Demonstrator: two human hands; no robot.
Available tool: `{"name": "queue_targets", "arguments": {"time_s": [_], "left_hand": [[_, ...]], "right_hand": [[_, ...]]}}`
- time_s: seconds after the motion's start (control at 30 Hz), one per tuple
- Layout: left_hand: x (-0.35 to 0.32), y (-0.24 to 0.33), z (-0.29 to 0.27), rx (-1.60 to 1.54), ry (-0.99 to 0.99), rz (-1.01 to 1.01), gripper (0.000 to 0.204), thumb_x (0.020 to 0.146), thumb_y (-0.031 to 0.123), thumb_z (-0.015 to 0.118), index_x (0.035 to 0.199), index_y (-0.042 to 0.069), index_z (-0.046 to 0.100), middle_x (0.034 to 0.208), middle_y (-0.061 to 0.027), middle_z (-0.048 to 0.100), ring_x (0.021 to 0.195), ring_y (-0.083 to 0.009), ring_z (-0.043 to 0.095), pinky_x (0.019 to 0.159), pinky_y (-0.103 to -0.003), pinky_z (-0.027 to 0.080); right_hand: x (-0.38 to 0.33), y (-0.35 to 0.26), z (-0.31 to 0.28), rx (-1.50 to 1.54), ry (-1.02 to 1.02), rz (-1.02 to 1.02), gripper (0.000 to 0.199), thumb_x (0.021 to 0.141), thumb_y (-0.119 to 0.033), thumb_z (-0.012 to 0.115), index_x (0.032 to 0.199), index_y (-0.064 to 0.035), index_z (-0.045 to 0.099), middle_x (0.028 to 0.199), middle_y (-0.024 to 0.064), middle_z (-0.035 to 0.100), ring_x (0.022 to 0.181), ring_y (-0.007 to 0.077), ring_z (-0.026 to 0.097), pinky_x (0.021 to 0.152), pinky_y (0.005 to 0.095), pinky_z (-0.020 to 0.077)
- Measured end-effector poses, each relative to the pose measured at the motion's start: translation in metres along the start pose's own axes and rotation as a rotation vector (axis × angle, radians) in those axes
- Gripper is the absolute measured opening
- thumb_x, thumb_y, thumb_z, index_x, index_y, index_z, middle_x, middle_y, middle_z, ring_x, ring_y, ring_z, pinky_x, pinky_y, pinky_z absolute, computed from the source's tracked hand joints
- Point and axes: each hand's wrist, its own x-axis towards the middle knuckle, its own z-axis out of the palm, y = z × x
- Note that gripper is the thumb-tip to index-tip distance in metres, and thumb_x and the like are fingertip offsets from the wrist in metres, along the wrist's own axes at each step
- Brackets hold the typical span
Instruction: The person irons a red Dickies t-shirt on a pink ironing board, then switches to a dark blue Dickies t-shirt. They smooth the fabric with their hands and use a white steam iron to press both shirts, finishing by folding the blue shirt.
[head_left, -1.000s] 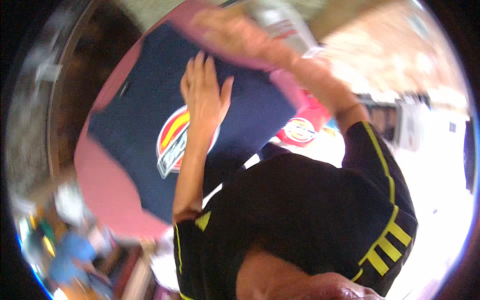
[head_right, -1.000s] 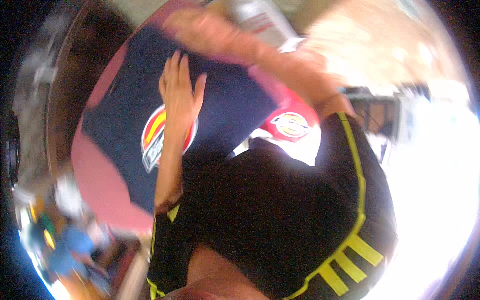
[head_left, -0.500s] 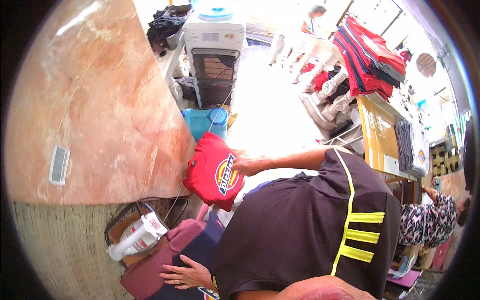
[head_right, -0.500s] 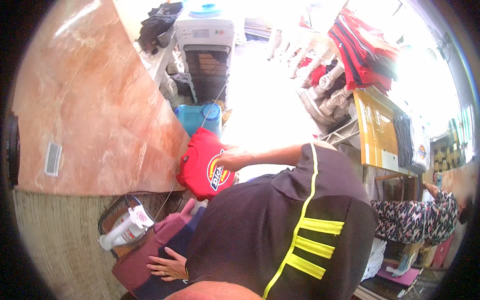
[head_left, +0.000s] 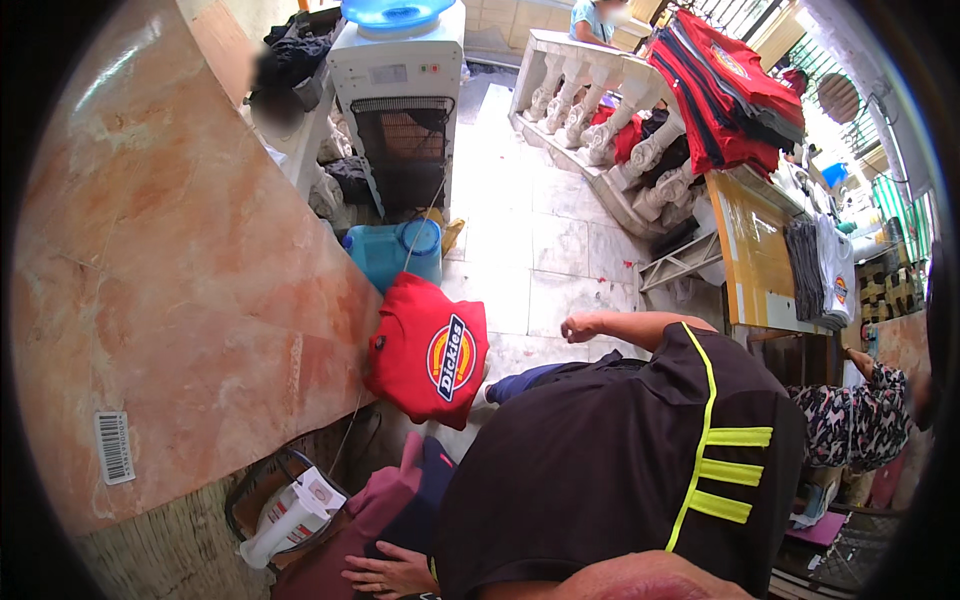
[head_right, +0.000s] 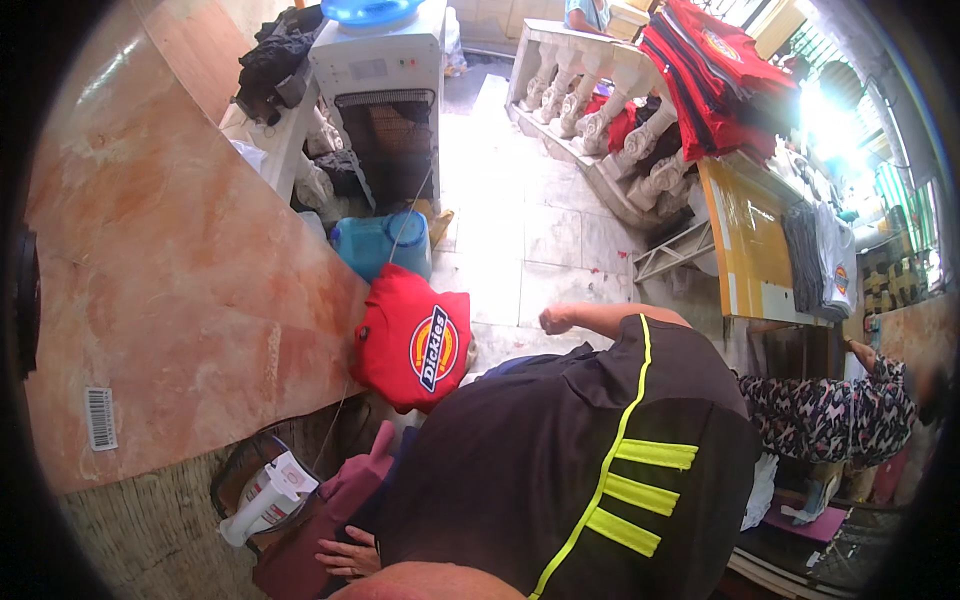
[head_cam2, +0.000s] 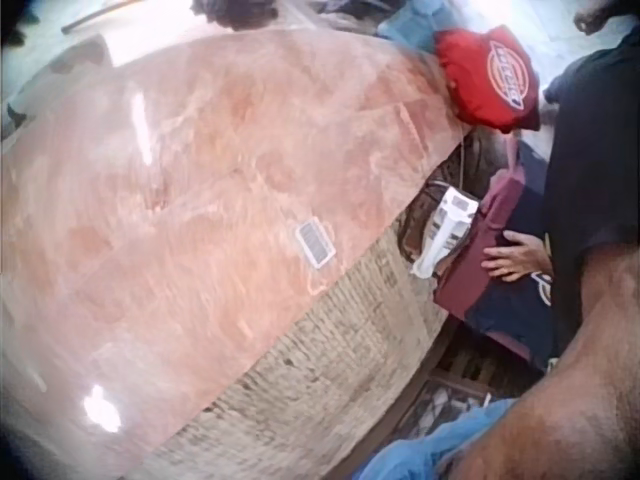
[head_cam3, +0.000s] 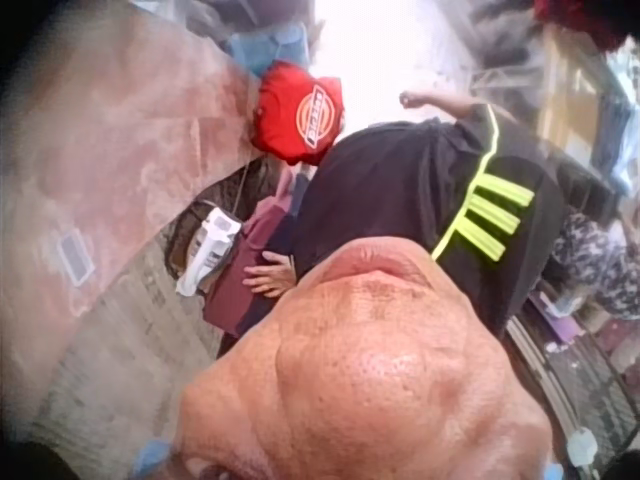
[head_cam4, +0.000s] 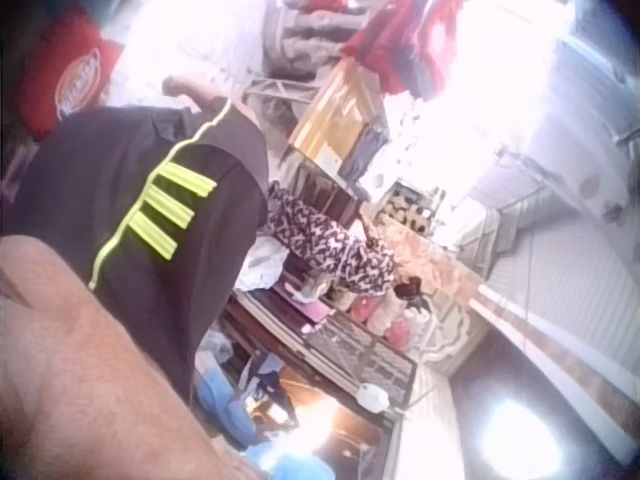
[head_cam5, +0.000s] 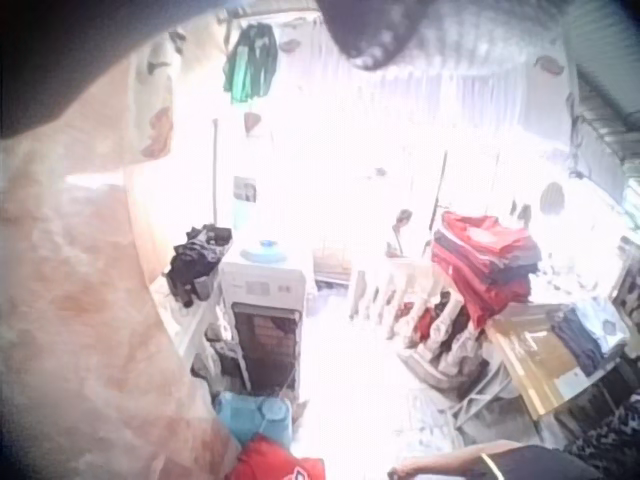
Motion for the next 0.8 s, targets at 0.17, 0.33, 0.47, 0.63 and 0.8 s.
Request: {"name": "queue_targets", "arguments": {"time_s": [0.17, 0.33, 0.47, 0.63, 0.8], "left_hand": [[0.016, 0.026, -0.041, -0.02, -0.474, -0.18, 0.067, 0.1, 0.057, 0.034, 0.153, 0.016, 0.032, 0.159, -0.0151, 0.028, 0.141, -0.0396, 0.032, 0.106, -0.06, 0.03], [0.017, 0.022, -0.043, -0.087, -0.421, -0.128, 0.064, 0.101, 0.056, 0.036, 0.152, 0.017, 0.034, 0.158, -0.0155, 0.03, 0.14, -0.0408, 0.034, 0.105, -0.061, 0.03], [0.012, 0.016, -0.035, -0.102, -0.354, -0.144, 0.064, 0.1, 0.056, 0.038, 0.151, 0.017, 0.037, 0.156, -0.0148, 0.033, 0.14, -0.0413, 0.035, 0.104, -0.062, 0.031], [0.043, 0.074, -0.079, -0.343, 0.065, 0.027, 0.057, 0.1, 0.048, 0.046, 0.143, 0.009, 0.046, 0.145, -0.017, 0.044, 0.133, -0.0413, 0.041, 0.101, -0.058, 0.035], [0.084, 0.245, -0.146, -0.977, 0.195, 0.345, 0.045, 0.099, 0.033, 0.051, 0.129, 0.0, 0.054, 0.135, -0.0231, 0.048, 0.122, -0.0424, 0.047, 0.102, -0.054, 0.035]], "right_hand": [[0.019, -0.047, -0.007, 0.244, 0.138, -0.061, 0.032, 0.085, -0.026, 0.061, 0.111, -0.0082, 0.069, 0.098, 0.0169, 0.072, 0.095, 0.0328, 0.069, 0.084, 0.0412, 0.0538], [-0.034, -0.056, -0.001, 0.355, 0.062, -0.081, 0.035, 0.086, -0.025, 0.061, 0.116, -0.006, 0.065, 0.099, 0.0172, 0.072, 0.095, 0.0318, 0.069, 0.086, 0.04, 0.0531], [-0.062, 0.012, 0.04, 0.319, 0.082, -0.048, 0.03, 0.085, -0.023, 0.062, 0.109, -0.0067, 0.067, 0.089, 0.0163, 0.072, 0.086, 0.0303, 0.069, 0.079, 0.0404, 0.0536], [-0.094, 0.142, 0.088, 0.233, 0.23, 0.13, 0.031, 0.081, -0.027, 0.064, 0.104, -0.0074, 0.07, 0.088, 0.016, 0.072, 0.085, 0.0315, 0.07, 0.079, 0.041, 0.0544], [-0.107, 0.178, 0.06, 0.512, 0.123, 0.357, 0.036, 0.087, -0.029, 0.061, 0.115, -0.0073, 0.066, 0.085, 0.011, 0.073, 0.073, 0.0187, 0.072, 0.073, 0.0347, 0.0561]]}}
